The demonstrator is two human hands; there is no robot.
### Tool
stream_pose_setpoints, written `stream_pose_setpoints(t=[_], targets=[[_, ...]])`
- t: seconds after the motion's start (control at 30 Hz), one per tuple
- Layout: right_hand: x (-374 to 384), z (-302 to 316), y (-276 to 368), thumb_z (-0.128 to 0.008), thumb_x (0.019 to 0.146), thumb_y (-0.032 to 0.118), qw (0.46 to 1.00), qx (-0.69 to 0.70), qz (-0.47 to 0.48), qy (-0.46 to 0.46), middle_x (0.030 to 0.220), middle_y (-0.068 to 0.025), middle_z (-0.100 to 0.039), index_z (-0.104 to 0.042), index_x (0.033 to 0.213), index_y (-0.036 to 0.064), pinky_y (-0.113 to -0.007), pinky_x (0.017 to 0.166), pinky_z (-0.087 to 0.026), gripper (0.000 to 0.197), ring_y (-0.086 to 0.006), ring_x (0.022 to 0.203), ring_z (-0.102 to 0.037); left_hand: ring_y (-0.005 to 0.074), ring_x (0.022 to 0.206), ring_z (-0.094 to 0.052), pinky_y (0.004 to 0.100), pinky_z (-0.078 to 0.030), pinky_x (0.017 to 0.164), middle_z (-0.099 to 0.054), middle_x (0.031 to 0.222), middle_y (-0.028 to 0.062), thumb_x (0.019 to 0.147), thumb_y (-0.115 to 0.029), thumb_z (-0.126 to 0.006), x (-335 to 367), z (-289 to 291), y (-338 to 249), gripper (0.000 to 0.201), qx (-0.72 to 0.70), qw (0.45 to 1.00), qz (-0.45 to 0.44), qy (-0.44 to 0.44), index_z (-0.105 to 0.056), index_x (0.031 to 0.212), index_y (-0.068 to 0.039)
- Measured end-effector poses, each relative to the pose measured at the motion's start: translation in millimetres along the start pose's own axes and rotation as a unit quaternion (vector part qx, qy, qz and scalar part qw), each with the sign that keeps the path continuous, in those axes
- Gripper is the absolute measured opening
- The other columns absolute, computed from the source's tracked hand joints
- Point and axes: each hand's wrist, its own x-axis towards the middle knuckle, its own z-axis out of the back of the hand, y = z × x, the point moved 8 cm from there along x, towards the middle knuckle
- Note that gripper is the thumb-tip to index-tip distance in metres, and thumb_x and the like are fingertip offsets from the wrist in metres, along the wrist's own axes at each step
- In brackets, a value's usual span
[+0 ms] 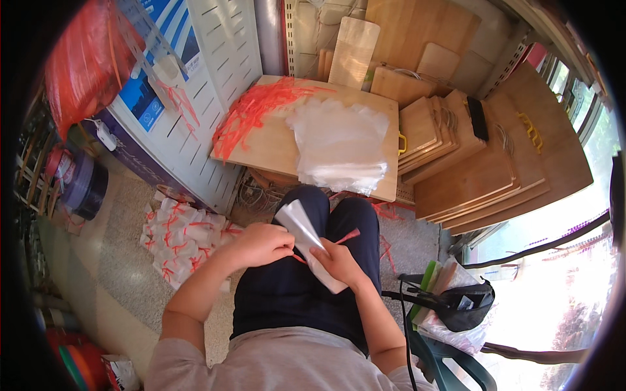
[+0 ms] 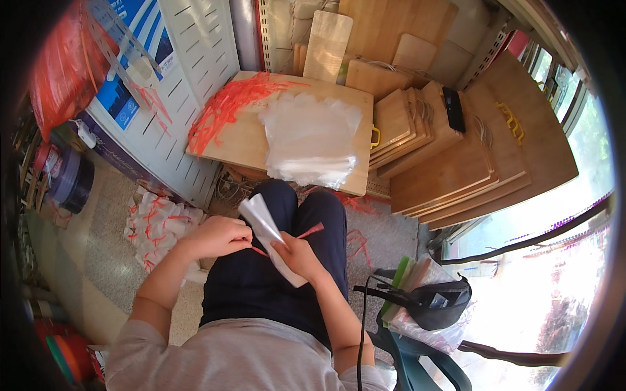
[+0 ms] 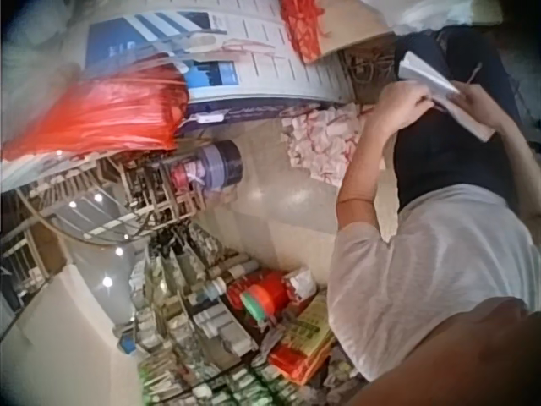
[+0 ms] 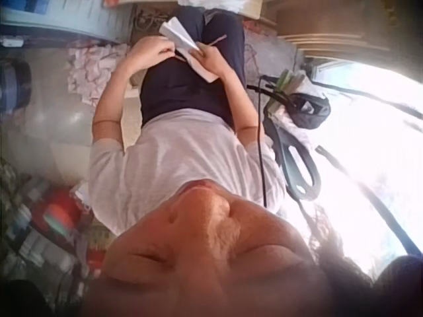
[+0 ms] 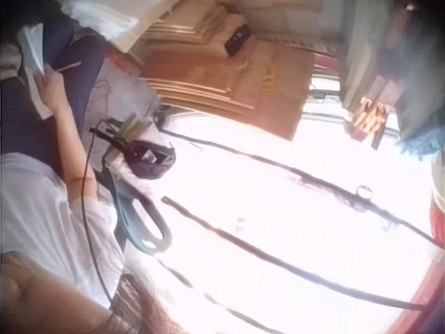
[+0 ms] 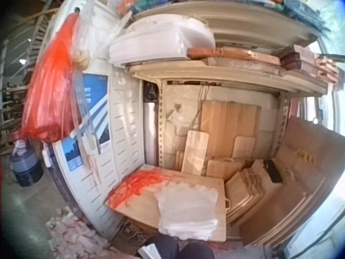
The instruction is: The person takes plastic bags from a stack, folds them into bundles, and ties each bundle with a plastic ribbon by hand.
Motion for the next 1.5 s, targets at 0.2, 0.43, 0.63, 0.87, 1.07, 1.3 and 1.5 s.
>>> stream_pose_setpoints(t=[0.2,0.43,0.63,0.87,1.07,1.3,1.5], targets=[[-21.1,-22.5,64.7,-0.058,0.09,0.019,0.957,-0.092,0.134,0.242,0.087,-0.02,-0.064,-0.064,0.104,0.0059,-0.039,0.076,-0.049,0.02,-0.0362,0.085,-0.062,0.0147,0.067,-0.061,0.0313,-0.046,0.061,-0.063,0.074,0.007,0.083,-0.016,-0.064,46.5,-1.4,-7.8,0.012,-0.152,0.953,-0.029,0.26,-0.065,0.085,-0.004],[-15.1,16.5,47.0,-0.058,0.095,0.019,0.967,0.242,-0.006,0.08,0.091,-0.0004,-0.061,-0.058,0.111,-0.0008,-0.022,0.07,-0.045,0.026,-0.0055,0.082,-0.054,0.0032,0.054,-0.037,0.0206,-0.026,0.046,-0.051,0.074,-0.0026,0.091,-0.02,-0.06,13.5,-86.6,77.1,0.021,-0.636,0.746,0.187,0.06,-0.059,0.106,-0.004],[9.1,-2.6,19.2,-0.054,0.096,0.018,0.977,0.203,0.013,-0.072,0.093,-0.0012,-0.057,-0.053,0.112,0.0005,-0.021,0.071,-0.044,0.023,-0.0052,0.083,-0.051,0.002,0.078,-0.05,0.0179,-0.042,0.065,-0.056,0.095,-0.0025,0.088,-0.018,-0.067,-12.7,-87.6,33.7,0.029,-0.567,0.805,0.127,-0.119,-0.055,0.112,-0.006],[16.9,-25.5,20.3,-0.053,0.097,0.015,0.983,0.174,0.013,-0.056,0.094,-0.0041,-0.058,-0.053,0.11,0.0002,-0.024,0.075,-0.045,0.021,-0.008,0.086,-0.052,0.0034,0.076,-0.054,0.0187,-0.044,0.069,-0.061,0.092,0.0,0.089,-0.011,-0.064,-38.3,-77.5,90.0,0.013,-0.541,0.785,0.25,-0.168,-0.059,0.098,-0.004],[18.4,-45.0,4.4,-0.05,0.098,0.018,0.977,0.201,-0.011,-0.078,0.093,-0.0039,-0.059,-0.053,0.11,0.0009,-0.026,0.075,-0.045,0.021,-0.009,0.086,-0.053,0.0042,0.072,-0.056,0.0183,-0.043,0.063,-0.063,0.084,0.0008,0.088,-0.011,-0.066,-27.9,-76.3,70.4,0.026,-0.517,0.823,0.162,-0.17,-0.052,0.107,-0.001],[18.0,-41.4,21.0,-0.048,0.1,0.023,0.991,0.115,-0.033,-0.066,0.089,-0.0053,-0.058,-0.051,0.108,0.0019,-0.027,0.071,-0.046,0.023,-0.0108,0.08,-0.054,0.0084,0.062,-0.058,0.0254,-0.045,0.054,-0.063,0.073,0.0056,0.088,-0.018,-0.064,-37.7,-66.4,70.1,0.021,-0.254,0.901,0.198,-0.292,-0.057,0.099,-0.001],[24.7,-51.5,-9.7,-0.049,0.099,0.025,0.971,0.227,-0.003,-0.072,0.084,-0.0106,-0.061,-0.051,0.11,0.0034,-0.031,0.07,-0.046,0.024,-0.0141,0.078,-0.058,0.0211,0.054,-0.059,0.0317,-0.045,0.051,-0.059,0.066,0.0096,0.089,-0.024,-0.06,-33.7,-59.4,71.6,0.02,-0.142,0.941,0.138,-0.273,-0.056,0.092,-0.004]])
